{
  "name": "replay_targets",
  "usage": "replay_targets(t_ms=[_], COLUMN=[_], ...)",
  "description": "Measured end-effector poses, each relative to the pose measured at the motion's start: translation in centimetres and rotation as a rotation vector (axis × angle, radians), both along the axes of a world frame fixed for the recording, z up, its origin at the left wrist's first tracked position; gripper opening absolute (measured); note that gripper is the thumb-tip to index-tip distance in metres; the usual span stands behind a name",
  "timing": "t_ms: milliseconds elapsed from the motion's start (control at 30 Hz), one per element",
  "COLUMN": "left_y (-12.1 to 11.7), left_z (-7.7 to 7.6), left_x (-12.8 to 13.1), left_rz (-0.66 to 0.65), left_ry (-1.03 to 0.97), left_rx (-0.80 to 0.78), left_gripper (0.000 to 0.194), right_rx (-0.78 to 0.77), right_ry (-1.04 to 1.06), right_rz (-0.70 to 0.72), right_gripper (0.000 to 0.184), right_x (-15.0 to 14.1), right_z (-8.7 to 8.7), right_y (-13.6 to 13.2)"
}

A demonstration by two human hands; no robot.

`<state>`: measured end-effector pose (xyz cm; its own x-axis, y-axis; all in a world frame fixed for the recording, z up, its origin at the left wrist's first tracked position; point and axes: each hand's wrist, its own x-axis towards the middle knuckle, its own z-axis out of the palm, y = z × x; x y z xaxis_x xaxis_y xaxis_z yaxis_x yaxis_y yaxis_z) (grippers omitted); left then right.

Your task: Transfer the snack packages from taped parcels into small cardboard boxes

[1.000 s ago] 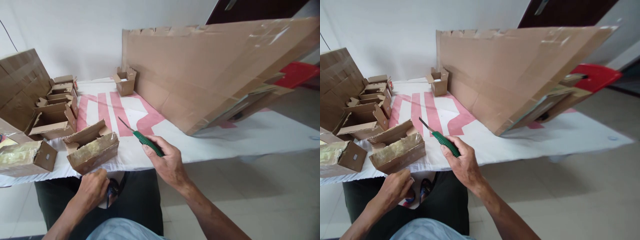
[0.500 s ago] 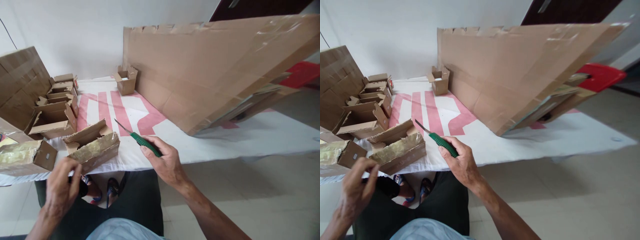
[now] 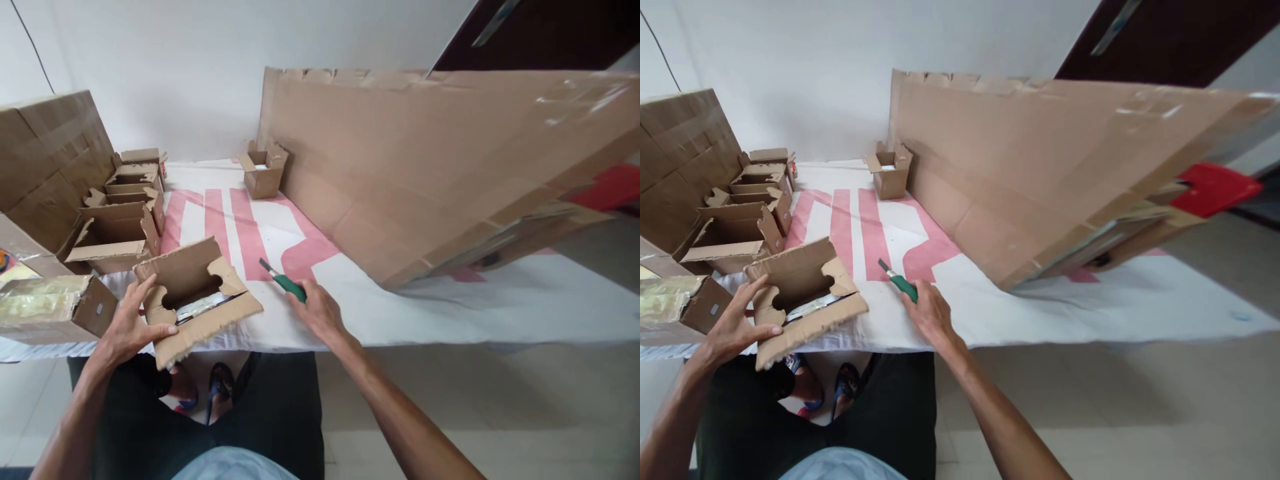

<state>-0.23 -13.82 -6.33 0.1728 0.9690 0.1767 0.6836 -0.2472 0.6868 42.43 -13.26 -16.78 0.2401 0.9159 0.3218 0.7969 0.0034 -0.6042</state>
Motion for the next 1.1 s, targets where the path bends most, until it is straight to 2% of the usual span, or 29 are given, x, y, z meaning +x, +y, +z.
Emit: replay_targets(t_ms=[100, 167, 200, 233, 300, 400, 500, 600, 667, 733, 867, 967, 1033, 1100], left_y=[0.0, 0.2, 0.3, 0.5, 0.7, 0.8, 0.6, 0.6, 0.6, 0.8, 1.1, 0.9, 0.5, 0.0], left_z=[0.1, 0.2, 0.2, 0.3, 0.3, 0.8, 1.7, 2.6, 2.8, 2.8, 2.3, 2.2, 2.1, 1.9], left_x=[0.0, -0.1, -0.1, -0.1, 0.3, 2.0, 4.6, 6.7, 7.0, 6.3, 3.3, 0.9, -0.5, -1.6], left_rz=[-0.019, -0.031, -0.035, -0.033, 0.003, 0.112, 0.250, 0.342, 0.334, 0.301, 0.214, 0.140, 0.125, 0.122], left_ry=[0.008, 0.009, 0.015, 0.027, 0.074, 0.224, 0.452, 0.617, 0.621, 0.539, 0.191, -0.089, -0.236, -0.361], left_rx=[-0.043, -0.075, -0.088, -0.101, -0.115, -0.092, -0.064, -0.100, -0.099, -0.061, -0.076, -0.077, -0.083, -0.165], left_gripper=[0.123, 0.127, 0.129, 0.129, 0.122, 0.097, 0.069, 0.048, 0.044, 0.045, 0.056, 0.063, 0.064, 0.066], right_rx=[-0.004, 0.070, 0.128, 0.194, 0.318, 0.398, 0.313, 0.173, 0.104, 0.073, 0.156, 0.203, 0.147, 0.059], right_ry=[-0.141, -0.159, -0.144, -0.116, -0.046, -0.015, -0.126, -0.303, -0.421, -0.541, -0.703, -0.756, -0.802, -0.847], right_rz=[0.012, 0.031, 0.048, 0.078, 0.195, 0.525, 0.872, 1.070, 1.080, 1.041, 0.959, 0.805, 0.724, 0.707], right_gripper=[0.014, 0.015, 0.016, 0.018, 0.018, 0.019, 0.030, 0.035, 0.030, 0.021, 0.015, 0.015, 0.016, 0.017], right_x=[0.7, 0.5, 0.2, -0.4, -2.2, -5.9, -9.4, -11.4, -12.0, -11.9, -10.5, -8.8, -7.9, -7.4], right_z=[-3.3, -3.5, -2.9, -1.9, 1.3, 6.8, 10.7, 12.0, 12.1, 12.2, 12.8, 13.3, 13.5, 13.6], right_y=[0.8, 1.0, 1.1, 1.2, 1.3, 1.4, 2.4, 4.1, 5.0, 5.4, 4.9, 4.3, 4.2, 4.1])
